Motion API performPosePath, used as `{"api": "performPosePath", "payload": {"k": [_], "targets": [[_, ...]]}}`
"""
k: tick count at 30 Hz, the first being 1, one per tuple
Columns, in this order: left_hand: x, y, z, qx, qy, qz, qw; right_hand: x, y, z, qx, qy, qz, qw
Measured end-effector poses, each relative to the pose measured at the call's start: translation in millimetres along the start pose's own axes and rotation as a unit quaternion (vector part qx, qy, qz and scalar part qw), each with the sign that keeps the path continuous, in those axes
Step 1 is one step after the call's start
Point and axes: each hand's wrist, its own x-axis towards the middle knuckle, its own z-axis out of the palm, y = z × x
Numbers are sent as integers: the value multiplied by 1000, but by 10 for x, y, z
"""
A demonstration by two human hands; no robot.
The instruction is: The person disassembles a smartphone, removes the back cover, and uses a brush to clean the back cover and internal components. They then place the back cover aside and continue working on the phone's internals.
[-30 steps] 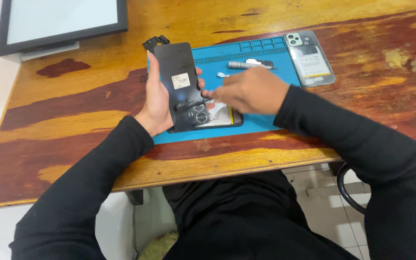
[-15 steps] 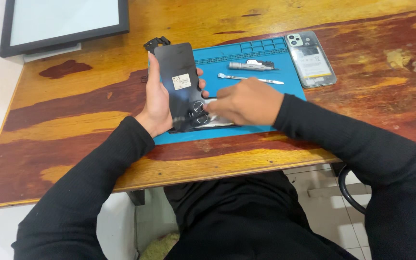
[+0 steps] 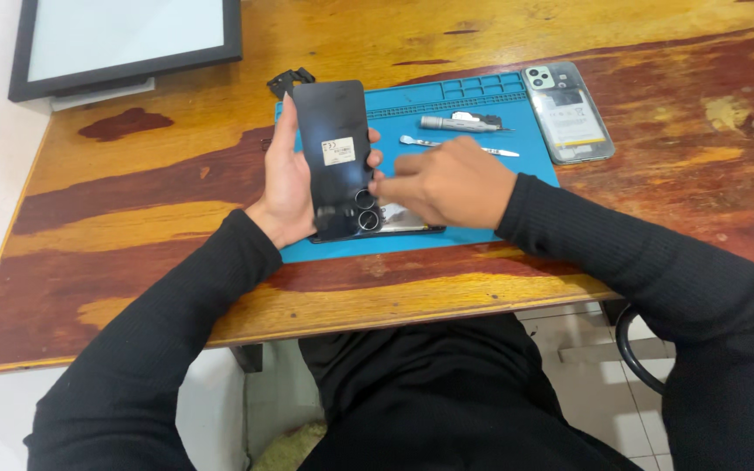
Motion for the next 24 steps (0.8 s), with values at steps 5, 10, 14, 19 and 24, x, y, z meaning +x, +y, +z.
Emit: {"api": "performPosePath", "payload": {"k": [5, 10, 14, 19, 24], "targets": [[-66, 48, 100, -71, 35, -61, 995, -3, -17, -127, -65, 6, 57, 996], [-94, 5, 109, -81, -52, -84, 992, 39, -144, -197, 33, 43, -56, 997], [-57, -25, 58, -8, -46, -73, 996, 47, -64, -194, 65, 64, -47, 995], [-14, -79, 0, -6, -15, -62, 998, 336, 114, -161, -92, 73, -10, 993], [20, -63, -25, -57, -16, -74, 995, 838, 401, -300, -109, 90, -55, 988]]}}
